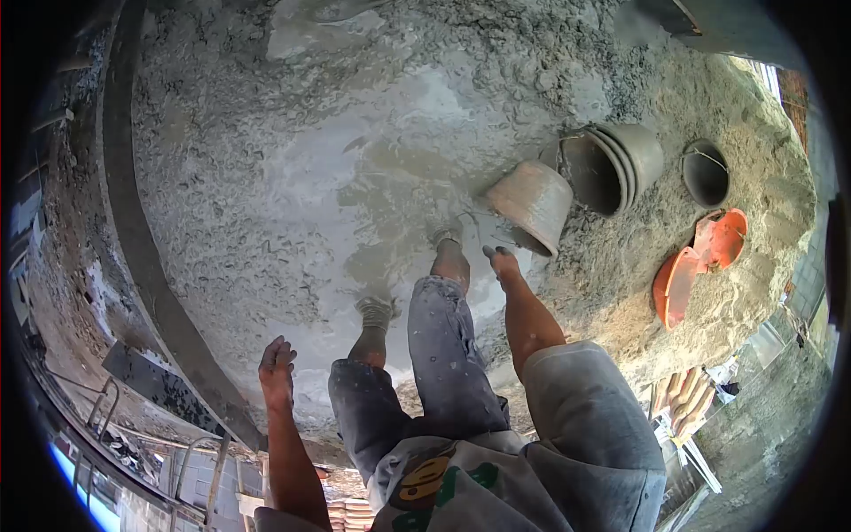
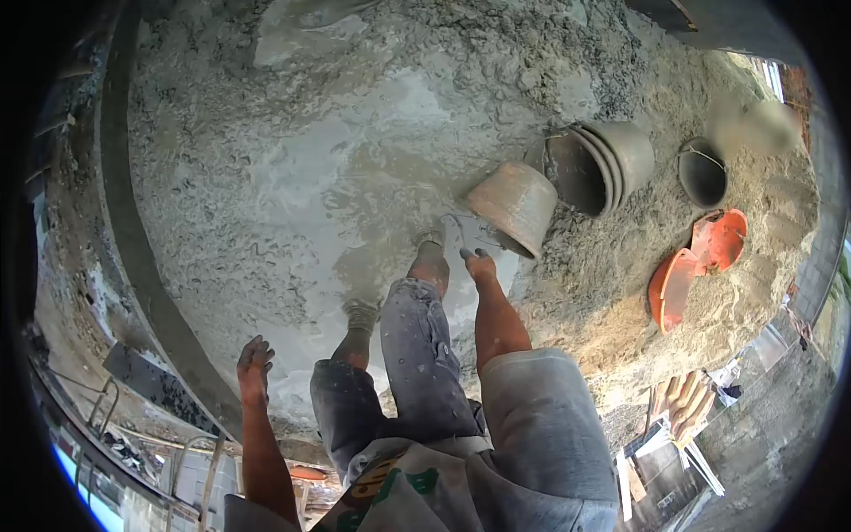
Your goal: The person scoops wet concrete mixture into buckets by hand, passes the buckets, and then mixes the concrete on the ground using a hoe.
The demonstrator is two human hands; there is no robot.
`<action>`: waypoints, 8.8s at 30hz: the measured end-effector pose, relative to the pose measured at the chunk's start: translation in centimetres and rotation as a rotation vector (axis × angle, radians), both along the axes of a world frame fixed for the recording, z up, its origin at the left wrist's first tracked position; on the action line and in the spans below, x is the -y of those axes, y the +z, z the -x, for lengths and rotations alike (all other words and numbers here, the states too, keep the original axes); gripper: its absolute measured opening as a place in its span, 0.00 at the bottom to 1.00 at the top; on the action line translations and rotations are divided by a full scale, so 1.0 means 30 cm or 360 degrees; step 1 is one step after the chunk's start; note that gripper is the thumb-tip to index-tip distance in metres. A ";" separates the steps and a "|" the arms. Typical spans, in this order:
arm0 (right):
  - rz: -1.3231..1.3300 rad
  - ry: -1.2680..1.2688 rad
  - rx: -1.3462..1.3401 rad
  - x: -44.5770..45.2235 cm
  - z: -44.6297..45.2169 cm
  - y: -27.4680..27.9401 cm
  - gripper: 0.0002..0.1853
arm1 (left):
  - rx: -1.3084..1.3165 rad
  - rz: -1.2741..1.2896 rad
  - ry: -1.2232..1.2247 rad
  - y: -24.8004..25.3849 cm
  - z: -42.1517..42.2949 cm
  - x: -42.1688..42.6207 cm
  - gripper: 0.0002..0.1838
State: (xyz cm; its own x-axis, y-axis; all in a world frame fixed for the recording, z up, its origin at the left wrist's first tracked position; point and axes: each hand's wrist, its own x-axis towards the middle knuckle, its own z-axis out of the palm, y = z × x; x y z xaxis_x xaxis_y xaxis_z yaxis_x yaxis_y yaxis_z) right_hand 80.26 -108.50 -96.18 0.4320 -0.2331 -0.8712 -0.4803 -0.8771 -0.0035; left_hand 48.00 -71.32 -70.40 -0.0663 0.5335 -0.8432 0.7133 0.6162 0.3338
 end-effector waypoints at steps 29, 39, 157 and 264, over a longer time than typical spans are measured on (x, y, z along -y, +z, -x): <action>-0.0695 0.2584 -0.0306 -1.000 0.969 0.520 0.11 | -0.0067 -0.0491 0.1817 -0.245 0.867 0.608 0.25; -0.1014 0.4039 -0.1573 -0.991 2.162 0.542 0.13 | -0.0274 -0.0626 0.3462 -0.551 1.470 1.295 0.36; 0.0179 0.0454 0.0502 0.140 0.405 1.048 0.18 | 0.0859 -0.0687 0.0216 0.606 0.667 -0.427 0.29; -0.0832 0.2978 -0.0757 -1.467 2.090 -0.302 0.22 | -0.1231 -0.1202 0.1876 -0.822 1.435 0.614 0.28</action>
State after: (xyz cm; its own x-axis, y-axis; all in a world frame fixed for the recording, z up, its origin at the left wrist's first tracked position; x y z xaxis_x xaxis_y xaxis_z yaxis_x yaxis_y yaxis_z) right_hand 17.56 -64.49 -105.23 -0.4501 0.4165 -0.7899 0.8204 -0.1564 -0.5500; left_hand 4.97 -89.75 -95.07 -0.9905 0.1373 0.0088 0.1146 0.7886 0.6041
